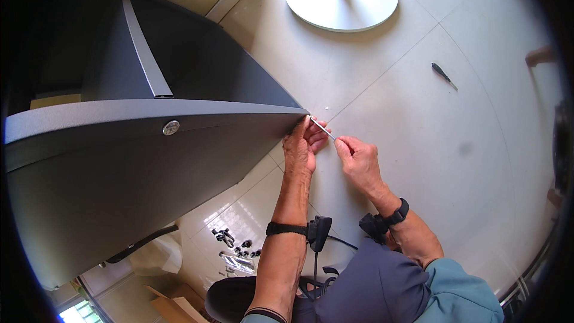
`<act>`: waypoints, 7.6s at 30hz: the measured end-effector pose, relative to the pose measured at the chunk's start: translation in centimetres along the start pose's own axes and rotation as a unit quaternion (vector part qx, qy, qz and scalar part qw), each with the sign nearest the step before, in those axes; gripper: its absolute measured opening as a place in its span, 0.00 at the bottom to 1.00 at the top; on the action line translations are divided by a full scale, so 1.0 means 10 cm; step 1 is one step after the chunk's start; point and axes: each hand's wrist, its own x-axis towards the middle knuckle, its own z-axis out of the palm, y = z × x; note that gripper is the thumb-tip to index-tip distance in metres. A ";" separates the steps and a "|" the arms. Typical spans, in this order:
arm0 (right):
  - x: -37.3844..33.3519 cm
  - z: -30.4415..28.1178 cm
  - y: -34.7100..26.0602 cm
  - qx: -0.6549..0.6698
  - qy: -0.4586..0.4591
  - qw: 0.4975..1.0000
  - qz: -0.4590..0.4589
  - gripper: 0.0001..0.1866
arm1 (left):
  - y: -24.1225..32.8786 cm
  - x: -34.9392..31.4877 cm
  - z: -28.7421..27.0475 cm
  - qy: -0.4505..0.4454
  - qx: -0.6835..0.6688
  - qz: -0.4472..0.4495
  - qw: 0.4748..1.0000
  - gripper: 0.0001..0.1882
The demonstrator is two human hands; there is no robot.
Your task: The person uses a screwdriver to attach panels of a grey cabinet together, handling screws and metal fasteners by hand while sitting on the floor.
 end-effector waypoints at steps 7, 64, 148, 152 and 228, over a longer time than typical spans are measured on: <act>0.00 0.00 0.12 0.068 -0.016 0.993 0.099 0.12 | 0.00 -0.03 -0.01 -0.018 -0.001 0.010 1.000 0.14; -0.13 0.22 0.22 -0.195 0.030 0.971 -0.134 0.12 | -0.12 -0.02 0.04 0.031 0.079 0.050 0.995 0.06; -0.11 0.19 0.11 -0.293 0.030 0.941 -0.168 0.12 | -0.01 -0.01 0.10 0.041 0.113 0.011 0.993 0.06; 0.03 0.15 0.17 0.178 -0.118 0.957 0.198 0.13 | 0.02 -0.05 0.13 0.004 0.124 0.000 0.992 0.06; 0.29 -0.02 0.33 0.313 -0.189 0.880 0.304 0.16 | 2.22 -1.41 -1.92 -0.056 0.202 0.210 0.955 0.28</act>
